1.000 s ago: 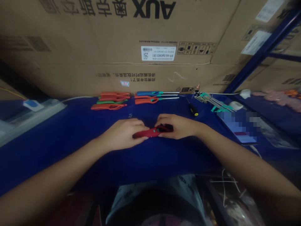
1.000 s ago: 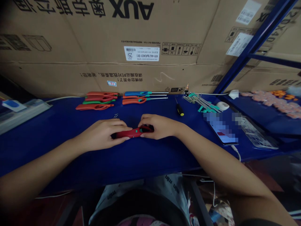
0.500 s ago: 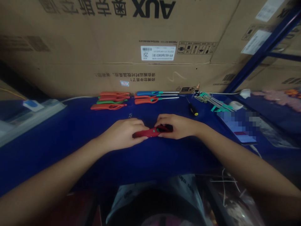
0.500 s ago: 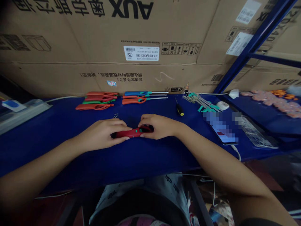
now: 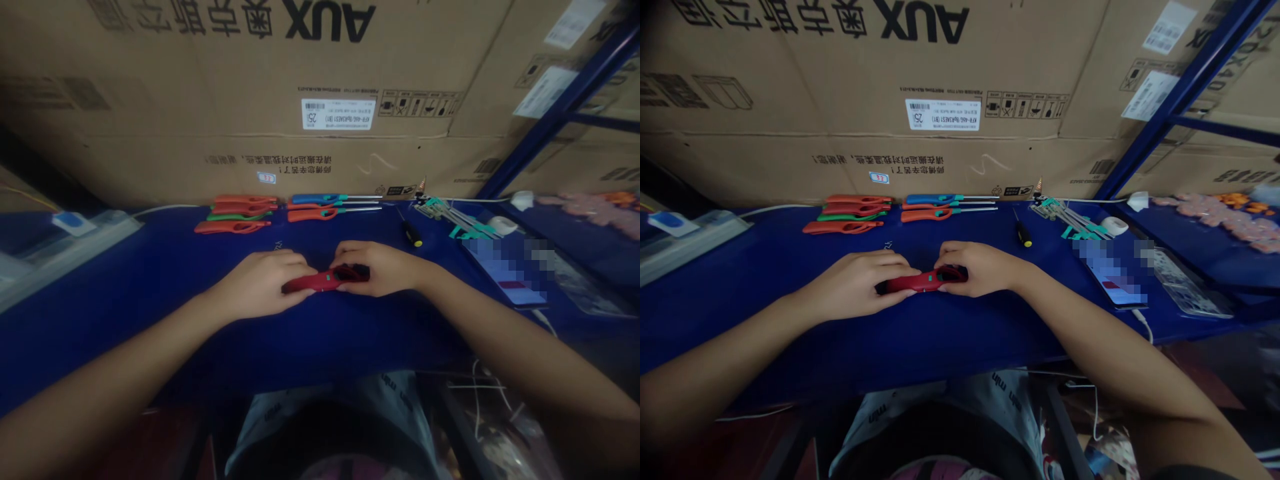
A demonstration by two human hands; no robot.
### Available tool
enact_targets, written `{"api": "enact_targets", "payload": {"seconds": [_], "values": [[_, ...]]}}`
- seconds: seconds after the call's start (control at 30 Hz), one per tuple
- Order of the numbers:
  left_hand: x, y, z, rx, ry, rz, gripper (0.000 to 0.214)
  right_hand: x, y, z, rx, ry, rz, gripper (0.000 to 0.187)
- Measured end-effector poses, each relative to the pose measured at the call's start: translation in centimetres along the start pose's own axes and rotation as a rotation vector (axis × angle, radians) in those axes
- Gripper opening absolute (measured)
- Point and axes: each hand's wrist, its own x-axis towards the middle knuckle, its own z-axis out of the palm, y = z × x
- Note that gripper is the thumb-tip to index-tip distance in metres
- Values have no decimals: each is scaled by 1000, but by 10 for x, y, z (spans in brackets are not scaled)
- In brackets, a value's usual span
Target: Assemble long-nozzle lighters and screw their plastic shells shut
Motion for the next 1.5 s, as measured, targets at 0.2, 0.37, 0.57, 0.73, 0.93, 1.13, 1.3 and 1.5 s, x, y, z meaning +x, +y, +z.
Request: {"api": "enact_targets", "payload": {"seconds": [0.2,0.37,0.57,0.73,0.93,1.13,1.3,1.5], "values": [[0,0,1,-3,-34,-3,26,1,0,2,-9,-32,23,29],[-1,-1,2,25,-34,-3,24,1,1,2,5,-29,18,28],[1,5,3,129,-65,5,20,2,-1,3,-100,-62,38,34],[2,7,7,166,-43,-25,26,3,-4,4,-230,-76,55,37],[2,-1,13,42,55,-48,29,1,-2,5,-219,-53,24,23],[1,-1,13,-65,99,-31,25,0,-2,6,-168,-35,-6,21],[3,-5,16,-137,127,-49,24,0,3,3,-133,15,-13,19],[3,-19,18,-200,300,-19,26,-4,11,-6,-205,85,-8,23]]}}
